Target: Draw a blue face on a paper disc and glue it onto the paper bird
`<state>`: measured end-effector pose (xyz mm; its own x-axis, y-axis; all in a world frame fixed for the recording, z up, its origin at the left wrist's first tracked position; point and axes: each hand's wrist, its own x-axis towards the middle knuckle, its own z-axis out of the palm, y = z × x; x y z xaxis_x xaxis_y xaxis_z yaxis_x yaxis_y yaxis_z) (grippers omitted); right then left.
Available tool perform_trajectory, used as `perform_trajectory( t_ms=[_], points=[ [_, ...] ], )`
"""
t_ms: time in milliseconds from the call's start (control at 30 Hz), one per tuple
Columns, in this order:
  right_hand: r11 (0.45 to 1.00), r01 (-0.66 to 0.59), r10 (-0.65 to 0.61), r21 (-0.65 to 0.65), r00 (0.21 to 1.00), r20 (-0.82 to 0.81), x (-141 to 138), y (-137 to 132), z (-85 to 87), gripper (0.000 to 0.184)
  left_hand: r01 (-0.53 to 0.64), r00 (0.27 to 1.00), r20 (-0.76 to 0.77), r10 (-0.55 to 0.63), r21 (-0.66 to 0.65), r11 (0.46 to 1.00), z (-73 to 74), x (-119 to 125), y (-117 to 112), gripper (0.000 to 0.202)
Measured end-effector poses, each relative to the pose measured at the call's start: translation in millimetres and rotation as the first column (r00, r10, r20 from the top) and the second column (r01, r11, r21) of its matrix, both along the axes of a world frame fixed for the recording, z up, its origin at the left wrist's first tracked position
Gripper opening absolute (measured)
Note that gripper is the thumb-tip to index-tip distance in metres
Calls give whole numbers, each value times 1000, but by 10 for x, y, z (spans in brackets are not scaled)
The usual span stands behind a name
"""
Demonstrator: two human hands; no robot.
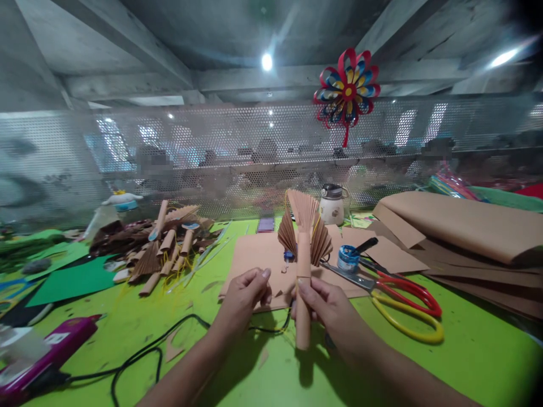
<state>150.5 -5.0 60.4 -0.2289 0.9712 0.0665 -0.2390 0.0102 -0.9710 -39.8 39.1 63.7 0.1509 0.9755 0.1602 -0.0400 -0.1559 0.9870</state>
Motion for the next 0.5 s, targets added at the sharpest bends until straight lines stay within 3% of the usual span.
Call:
perform_trajectory(
  t_ms=[200,500],
  points=[
    [1000,-9,9,-14,1000,0,-6,-8,-50,51,13,996,94,-14,12,1000,31,17,-4,57],
    [1000,3,-3,-29,1000,22,-20,-6,-30,56,-58,995,75,58,4,998,-41,-35,92,54]
  ],
)
